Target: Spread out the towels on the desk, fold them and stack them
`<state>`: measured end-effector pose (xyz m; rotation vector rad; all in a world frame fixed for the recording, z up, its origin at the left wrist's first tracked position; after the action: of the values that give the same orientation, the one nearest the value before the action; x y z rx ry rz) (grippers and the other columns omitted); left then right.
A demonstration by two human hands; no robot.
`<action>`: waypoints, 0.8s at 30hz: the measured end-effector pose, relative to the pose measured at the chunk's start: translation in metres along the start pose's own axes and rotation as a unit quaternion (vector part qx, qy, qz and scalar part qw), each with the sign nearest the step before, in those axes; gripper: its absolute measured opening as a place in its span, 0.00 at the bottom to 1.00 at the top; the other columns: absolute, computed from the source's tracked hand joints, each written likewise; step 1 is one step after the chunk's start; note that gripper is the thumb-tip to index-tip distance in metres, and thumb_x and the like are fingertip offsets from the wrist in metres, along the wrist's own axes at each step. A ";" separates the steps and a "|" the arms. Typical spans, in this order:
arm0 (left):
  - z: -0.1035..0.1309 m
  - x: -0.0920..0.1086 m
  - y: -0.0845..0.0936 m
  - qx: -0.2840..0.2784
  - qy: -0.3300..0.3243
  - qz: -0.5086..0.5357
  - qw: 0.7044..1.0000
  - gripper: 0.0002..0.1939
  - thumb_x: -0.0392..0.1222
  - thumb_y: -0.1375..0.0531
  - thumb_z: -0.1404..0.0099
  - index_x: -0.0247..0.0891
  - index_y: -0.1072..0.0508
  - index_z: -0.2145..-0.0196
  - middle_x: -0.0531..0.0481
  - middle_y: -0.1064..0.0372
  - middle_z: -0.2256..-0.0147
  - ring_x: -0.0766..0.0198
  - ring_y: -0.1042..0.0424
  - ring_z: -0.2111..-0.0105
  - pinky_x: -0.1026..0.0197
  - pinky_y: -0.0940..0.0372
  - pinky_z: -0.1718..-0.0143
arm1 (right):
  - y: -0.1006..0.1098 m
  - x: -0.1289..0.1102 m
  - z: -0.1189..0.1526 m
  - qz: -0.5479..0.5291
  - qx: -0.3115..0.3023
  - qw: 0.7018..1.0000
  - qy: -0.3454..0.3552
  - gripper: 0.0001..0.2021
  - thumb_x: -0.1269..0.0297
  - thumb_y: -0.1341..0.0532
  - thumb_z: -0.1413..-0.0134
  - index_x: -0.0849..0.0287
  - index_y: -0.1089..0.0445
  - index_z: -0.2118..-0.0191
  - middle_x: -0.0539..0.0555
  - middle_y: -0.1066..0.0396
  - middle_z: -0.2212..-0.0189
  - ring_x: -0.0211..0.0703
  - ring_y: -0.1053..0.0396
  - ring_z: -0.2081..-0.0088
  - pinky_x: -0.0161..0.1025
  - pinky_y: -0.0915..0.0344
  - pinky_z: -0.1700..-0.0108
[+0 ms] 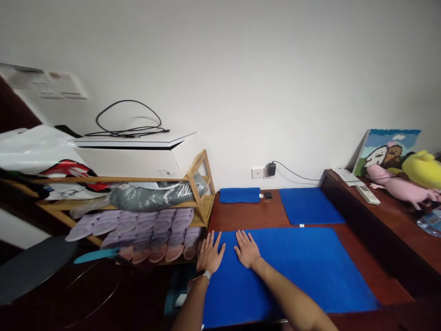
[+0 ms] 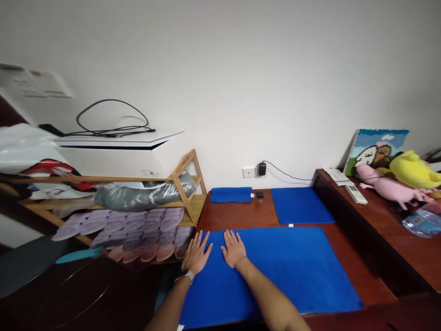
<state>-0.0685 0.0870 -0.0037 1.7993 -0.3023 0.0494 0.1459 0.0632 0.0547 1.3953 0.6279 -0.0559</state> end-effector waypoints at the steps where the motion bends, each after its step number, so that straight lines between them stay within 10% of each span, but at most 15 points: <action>1: -0.001 -0.001 0.000 -0.001 -0.001 -0.003 1.000 0.33 0.58 0.52 0.24 0.44 0.42 0.28 0.42 0.50 0.26 0.49 0.51 0.26 0.41 0.51 0.28 | 0.001 0.010 0.004 -0.001 -0.003 1.000 -0.007 0.36 0.46 0.62 0.27 0.61 0.60 0.23 0.56 0.62 0.24 0.51 0.65 0.23 0.56 0.66 0.24; 14: -0.008 -0.012 -0.005 0.005 -0.023 -0.041 0.999 0.33 0.57 0.52 0.25 0.42 0.39 0.29 0.40 0.47 0.27 0.47 0.49 0.27 0.42 0.47 0.30 | 0.102 0.367 0.205 0.127 0.116 0.938 -0.302 0.36 0.49 0.63 0.29 0.63 0.53 0.24 0.59 0.53 0.25 0.52 0.57 0.24 0.57 0.57 0.25; 24: -0.010 -0.009 0.003 -0.038 0.001 -0.056 0.998 0.40 0.60 0.55 0.25 0.28 0.45 0.28 0.34 0.48 0.28 0.45 0.50 0.27 0.39 0.46 0.31 | 0.103 0.391 0.218 0.134 0.114 0.933 -0.314 0.38 0.48 0.66 0.30 0.65 0.56 0.23 0.57 0.55 0.24 0.48 0.59 0.24 0.52 0.60 0.25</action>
<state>-0.0767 0.0973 0.0003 1.7379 -0.1996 -0.0397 0.5963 0.0080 -0.0172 1.5674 -0.1094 -0.3528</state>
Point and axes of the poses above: each hand's wrist, its own z-axis away from the middle knuckle, its own y-axis out of the back of the hand, x = y × z, the point moved 1 cm from there along -z, towards the middle knuckle
